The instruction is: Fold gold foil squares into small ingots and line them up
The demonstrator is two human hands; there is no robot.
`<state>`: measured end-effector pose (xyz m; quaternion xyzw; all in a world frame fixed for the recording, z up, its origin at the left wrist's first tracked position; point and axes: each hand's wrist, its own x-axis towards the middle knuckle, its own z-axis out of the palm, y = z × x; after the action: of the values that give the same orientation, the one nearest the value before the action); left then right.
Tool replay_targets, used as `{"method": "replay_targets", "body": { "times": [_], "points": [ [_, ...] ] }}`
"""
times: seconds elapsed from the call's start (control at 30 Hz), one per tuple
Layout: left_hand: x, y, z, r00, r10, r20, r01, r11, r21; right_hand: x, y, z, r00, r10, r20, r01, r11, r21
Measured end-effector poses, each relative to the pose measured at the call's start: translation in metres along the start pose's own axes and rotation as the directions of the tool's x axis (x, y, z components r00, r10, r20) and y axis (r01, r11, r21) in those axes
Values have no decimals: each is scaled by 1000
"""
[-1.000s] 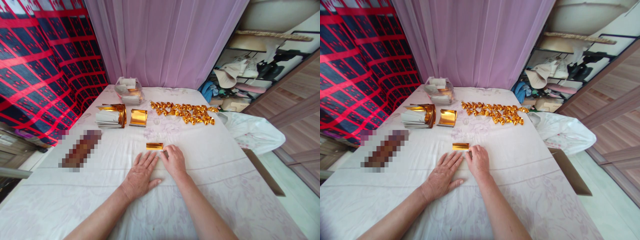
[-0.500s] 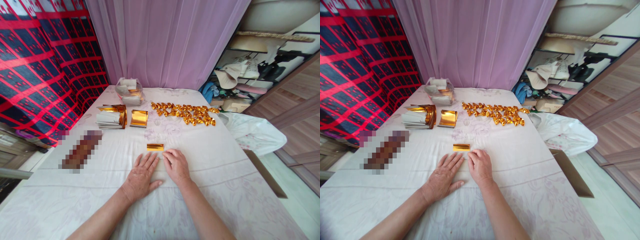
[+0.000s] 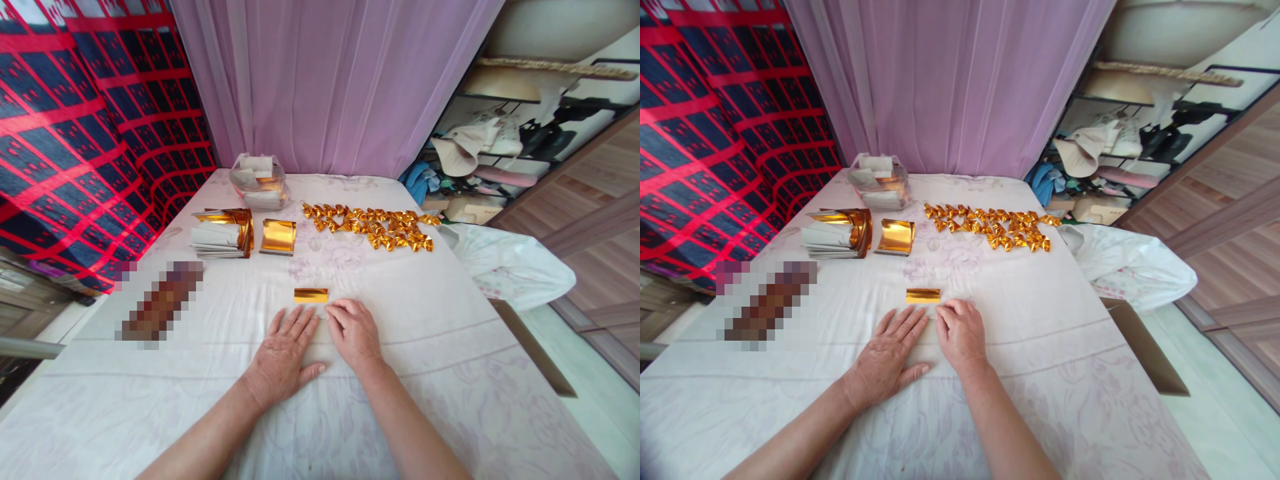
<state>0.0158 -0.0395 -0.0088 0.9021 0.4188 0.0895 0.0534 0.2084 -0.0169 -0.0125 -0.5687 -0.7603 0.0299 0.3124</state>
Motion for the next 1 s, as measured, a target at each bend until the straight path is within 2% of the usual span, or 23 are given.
{"method": "replay_targets", "body": {
  "times": [0.17,0.4,0.6,0.87,1.0],
  "points": [
    [0,1,-1,1000,-4,19,4,1000,1,2,2,4,999,45,-8,-45,998,40],
    [0,0,-1,1000,1,9,-1,1000,0,4,-1,7,997,81,-1,-81,995,-58],
    [1,0,0,1000,2,-1,-2,1000,5,5,-2,6,996,82,27,-80,994,-76],
    [0,-1,3,1000,3,-25,-2,1000,23,4,10,3,994,50,100,-56,997,53],
    [0,-1,4,999,7,-41,-6,999,32,4,11,3,994,48,95,-54,997,63]
  ]
}}
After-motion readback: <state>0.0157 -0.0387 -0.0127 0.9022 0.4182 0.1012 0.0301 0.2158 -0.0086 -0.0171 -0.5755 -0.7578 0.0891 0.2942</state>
